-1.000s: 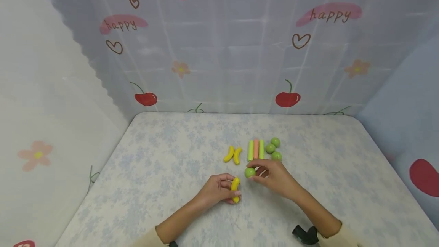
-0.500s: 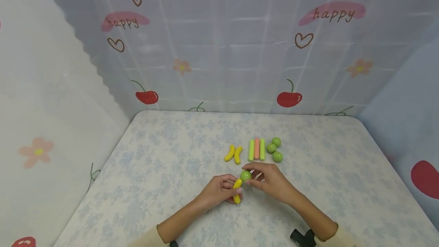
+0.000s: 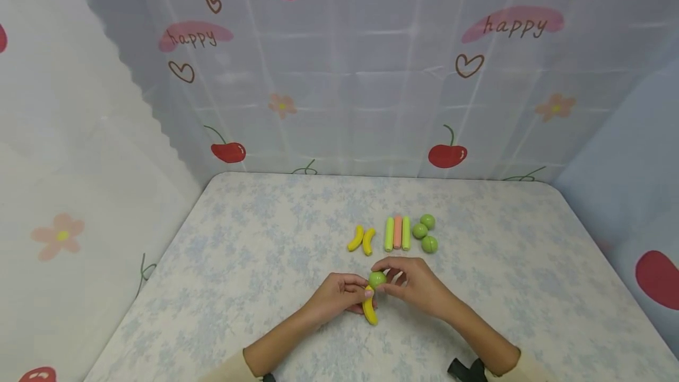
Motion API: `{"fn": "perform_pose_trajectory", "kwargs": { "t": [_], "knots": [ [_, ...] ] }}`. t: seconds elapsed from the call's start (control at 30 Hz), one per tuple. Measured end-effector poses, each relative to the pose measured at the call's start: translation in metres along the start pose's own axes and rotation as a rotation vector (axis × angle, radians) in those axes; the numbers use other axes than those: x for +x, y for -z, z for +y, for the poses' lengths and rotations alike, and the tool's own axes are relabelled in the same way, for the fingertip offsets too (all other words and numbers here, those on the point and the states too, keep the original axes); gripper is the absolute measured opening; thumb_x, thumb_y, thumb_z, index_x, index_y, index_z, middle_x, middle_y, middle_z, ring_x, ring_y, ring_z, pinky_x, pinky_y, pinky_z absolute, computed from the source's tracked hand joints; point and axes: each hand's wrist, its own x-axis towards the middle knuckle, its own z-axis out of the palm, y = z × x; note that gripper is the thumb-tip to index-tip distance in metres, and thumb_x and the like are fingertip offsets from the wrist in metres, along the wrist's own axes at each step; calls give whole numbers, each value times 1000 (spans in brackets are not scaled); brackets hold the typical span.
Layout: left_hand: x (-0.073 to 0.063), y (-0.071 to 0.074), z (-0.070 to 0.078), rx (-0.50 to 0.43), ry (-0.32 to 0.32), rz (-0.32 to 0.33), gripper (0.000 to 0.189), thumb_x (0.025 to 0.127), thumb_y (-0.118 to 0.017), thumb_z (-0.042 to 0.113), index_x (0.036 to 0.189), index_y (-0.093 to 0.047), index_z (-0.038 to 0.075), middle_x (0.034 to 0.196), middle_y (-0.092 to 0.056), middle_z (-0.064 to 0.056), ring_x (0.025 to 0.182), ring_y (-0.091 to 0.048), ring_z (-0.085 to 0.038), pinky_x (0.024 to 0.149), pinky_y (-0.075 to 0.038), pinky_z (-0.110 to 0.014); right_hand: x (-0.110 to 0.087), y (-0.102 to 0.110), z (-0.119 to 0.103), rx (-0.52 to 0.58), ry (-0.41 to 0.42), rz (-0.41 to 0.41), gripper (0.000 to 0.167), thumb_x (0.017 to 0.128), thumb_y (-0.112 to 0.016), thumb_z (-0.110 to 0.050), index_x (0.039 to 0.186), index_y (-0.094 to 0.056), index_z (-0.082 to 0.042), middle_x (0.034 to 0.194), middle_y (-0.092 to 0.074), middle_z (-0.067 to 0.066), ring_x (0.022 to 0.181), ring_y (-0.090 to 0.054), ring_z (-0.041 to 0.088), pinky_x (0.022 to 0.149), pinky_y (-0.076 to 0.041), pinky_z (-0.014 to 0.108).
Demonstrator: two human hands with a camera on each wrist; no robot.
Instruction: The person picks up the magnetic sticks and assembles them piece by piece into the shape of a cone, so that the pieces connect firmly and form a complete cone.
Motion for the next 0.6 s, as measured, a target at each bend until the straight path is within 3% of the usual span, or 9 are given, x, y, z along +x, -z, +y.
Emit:
{"fn": "perform_pose_trajectory", "kwargs": {
  "t": [0.23, 0.4, 0.6],
  "knots": [
    [0, 0, 1, 6, 5, -17, 28, 98, -70, 19, 117, -71, -1, 102, -76, -17, 92, -74, -22, 78, -61, -33, 0, 8, 2, -24, -15, -48, 29, 95, -75, -23, 121, -71, -9, 114, -72, -1, 89, -66, 9, 73, -57, 29],
    [0, 0, 1, -3, -11, -30, 29, 99, -70, 18, 118, -70, -4, 101, -76, -17, 91, -74, -21, 77, -61, -32, 9, 22, 1, -111, -17, 24, 27, 96, -74, -20, 121, -71, -10, 113, -72, 6, 93, -68, 13, 77, -57, 30],
    [0, 1, 1, 1, -19, -23, 28, 99, -69, 17, 117, -70, -5, 101, -76, -18, 89, -75, -20, 75, -61, -30, 34, 35, 2, -237, 56, 78, 28, 90, -78, -11, 118, -72, -6, 112, -73, 8, 94, -69, 27, 79, -58, 42]
  ]
}}
